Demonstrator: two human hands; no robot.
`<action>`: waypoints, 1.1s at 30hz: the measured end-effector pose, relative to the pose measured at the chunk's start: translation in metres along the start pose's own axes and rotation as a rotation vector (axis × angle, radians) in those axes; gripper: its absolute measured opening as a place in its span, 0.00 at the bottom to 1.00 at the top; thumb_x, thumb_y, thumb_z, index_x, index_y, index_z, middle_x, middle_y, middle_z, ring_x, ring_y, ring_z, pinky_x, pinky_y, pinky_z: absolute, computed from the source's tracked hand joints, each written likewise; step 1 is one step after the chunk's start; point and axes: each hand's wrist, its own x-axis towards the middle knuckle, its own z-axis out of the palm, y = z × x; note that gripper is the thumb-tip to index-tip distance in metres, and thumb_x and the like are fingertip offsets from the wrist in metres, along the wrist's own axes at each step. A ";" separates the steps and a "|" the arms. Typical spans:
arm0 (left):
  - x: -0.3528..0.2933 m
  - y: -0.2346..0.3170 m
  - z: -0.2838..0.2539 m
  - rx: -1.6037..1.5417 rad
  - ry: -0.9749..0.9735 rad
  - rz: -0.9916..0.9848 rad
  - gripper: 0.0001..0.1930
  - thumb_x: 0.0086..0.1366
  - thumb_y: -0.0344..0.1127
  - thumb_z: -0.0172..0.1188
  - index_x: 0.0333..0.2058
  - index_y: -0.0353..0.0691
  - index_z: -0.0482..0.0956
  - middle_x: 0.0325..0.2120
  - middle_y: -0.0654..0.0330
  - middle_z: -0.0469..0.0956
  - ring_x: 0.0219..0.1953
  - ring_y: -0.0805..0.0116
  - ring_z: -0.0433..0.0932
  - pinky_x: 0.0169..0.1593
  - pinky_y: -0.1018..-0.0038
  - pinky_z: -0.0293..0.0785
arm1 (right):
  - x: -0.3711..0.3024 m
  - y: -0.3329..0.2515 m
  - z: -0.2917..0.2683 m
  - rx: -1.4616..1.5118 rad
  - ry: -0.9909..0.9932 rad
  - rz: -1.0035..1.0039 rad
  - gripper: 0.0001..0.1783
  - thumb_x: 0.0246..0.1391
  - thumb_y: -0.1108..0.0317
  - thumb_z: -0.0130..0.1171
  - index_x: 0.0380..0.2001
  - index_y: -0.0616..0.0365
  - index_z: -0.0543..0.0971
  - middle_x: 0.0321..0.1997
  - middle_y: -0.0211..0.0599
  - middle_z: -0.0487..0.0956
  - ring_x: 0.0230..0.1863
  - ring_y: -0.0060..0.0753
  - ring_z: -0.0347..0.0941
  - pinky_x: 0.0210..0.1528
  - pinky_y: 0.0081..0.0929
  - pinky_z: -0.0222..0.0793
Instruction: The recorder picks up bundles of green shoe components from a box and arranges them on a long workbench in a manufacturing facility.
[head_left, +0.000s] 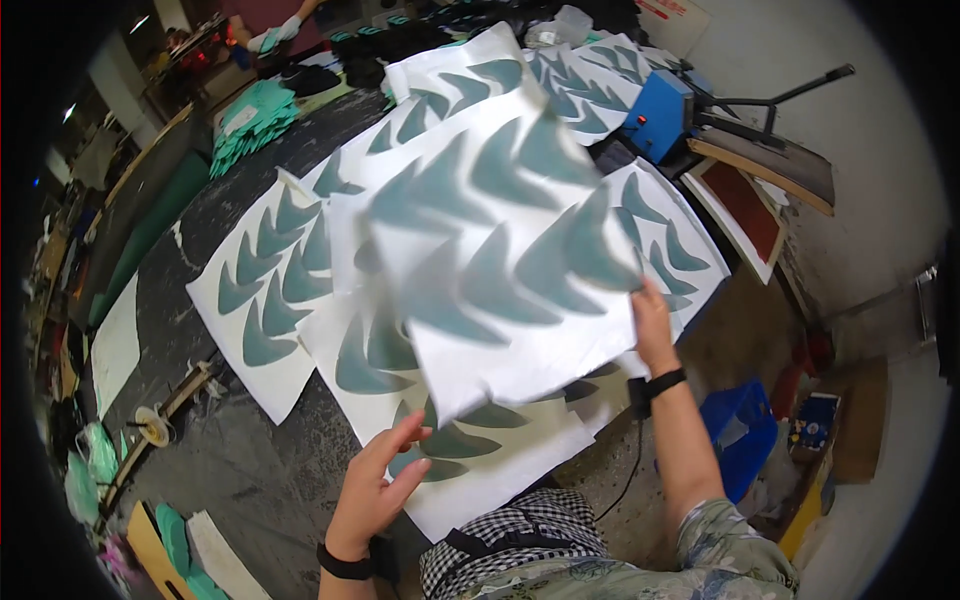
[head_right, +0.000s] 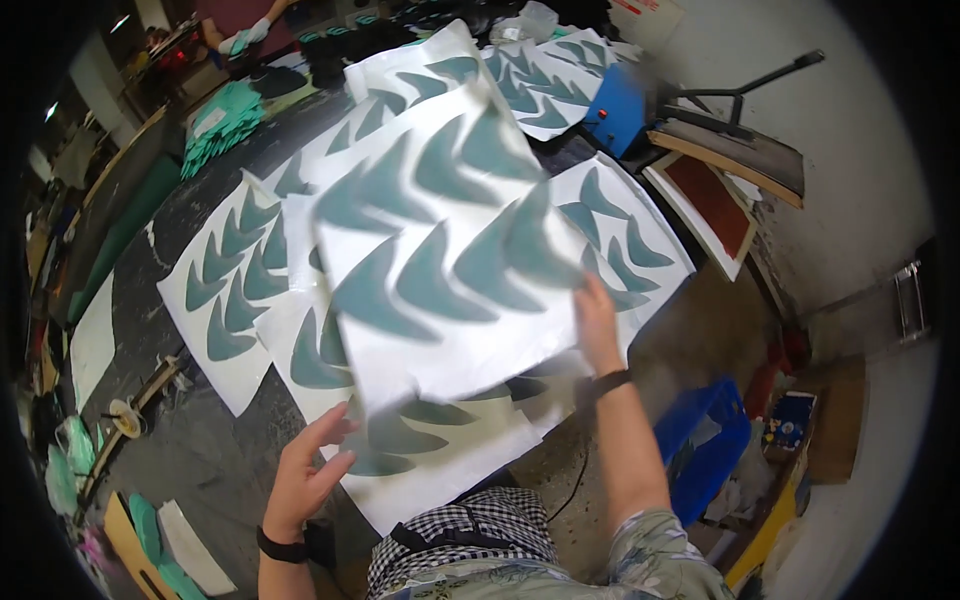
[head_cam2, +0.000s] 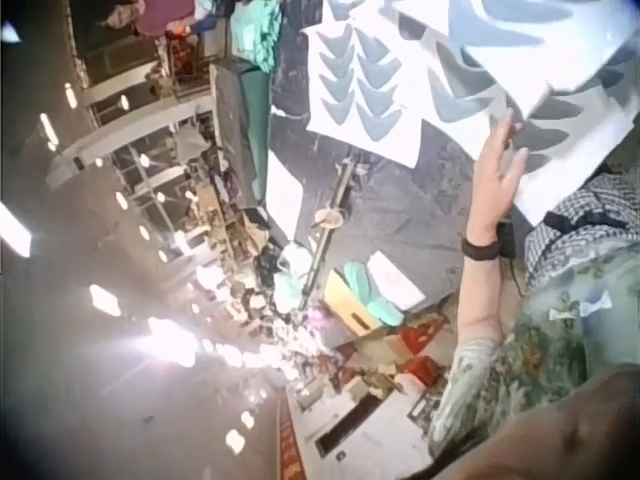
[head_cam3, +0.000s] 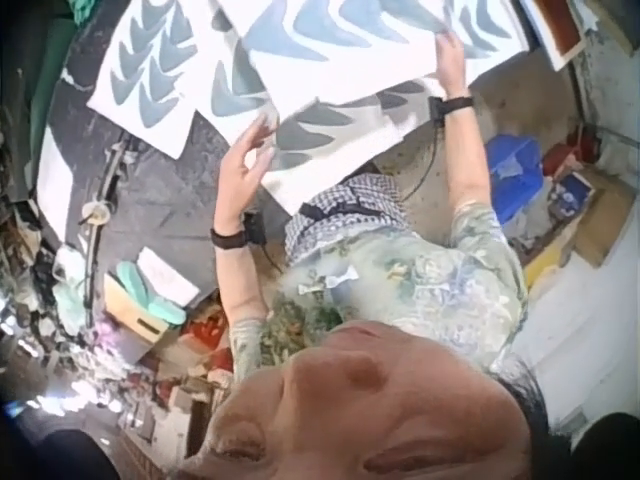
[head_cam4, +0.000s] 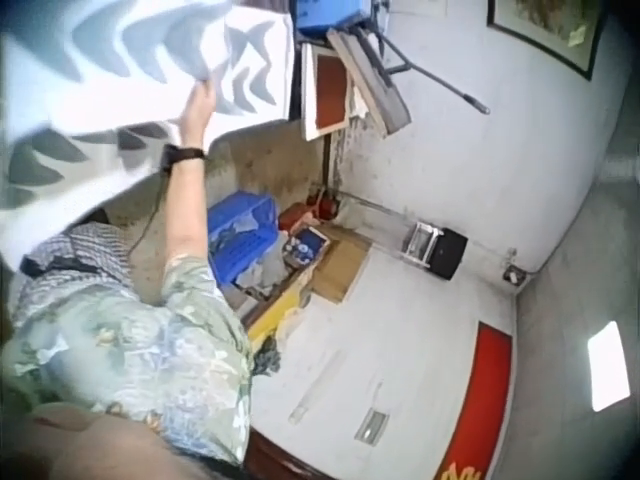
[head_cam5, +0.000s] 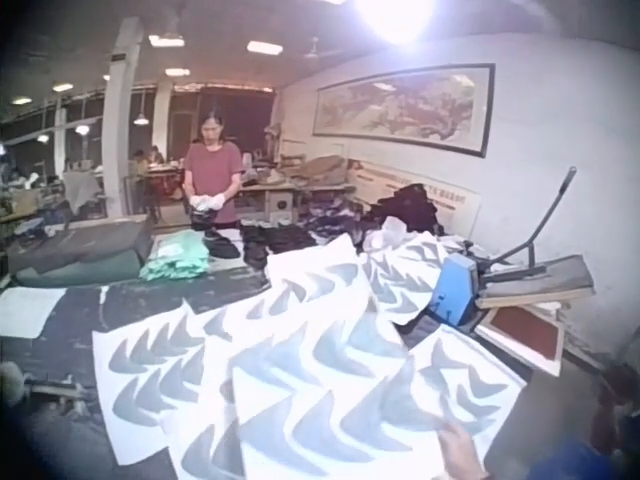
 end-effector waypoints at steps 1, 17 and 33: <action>-0.001 -0.003 0.000 0.025 -0.046 -0.013 0.24 0.59 0.27 0.62 0.56 0.39 0.74 0.44 0.53 0.81 0.45 0.64 0.79 0.51 0.72 0.72 | 0.023 0.003 -0.013 -0.032 -0.002 0.012 0.24 0.61 0.71 0.49 0.60 0.66 0.67 0.48 0.37 0.76 0.47 0.26 0.70 0.53 0.23 0.66; -0.196 -0.111 -0.010 -0.206 0.309 -0.567 0.18 0.65 0.31 0.58 0.54 0.40 0.75 0.41 0.58 0.81 0.41 0.72 0.78 0.47 0.76 0.74 | -0.073 0.032 0.118 0.114 -0.106 0.154 0.12 0.58 0.72 0.56 0.46 0.61 0.75 0.37 0.28 0.74 0.32 0.17 0.67 0.36 0.19 0.66; -0.481 -0.177 -0.035 -0.457 0.688 -0.653 0.19 0.66 0.33 0.59 0.55 0.36 0.73 0.45 0.57 0.79 0.47 0.70 0.77 0.52 0.74 0.71 | -0.406 0.022 0.380 -0.104 -1.228 0.576 0.10 0.59 0.71 0.55 0.44 0.60 0.77 0.39 0.33 0.79 0.39 0.22 0.75 0.41 0.21 0.72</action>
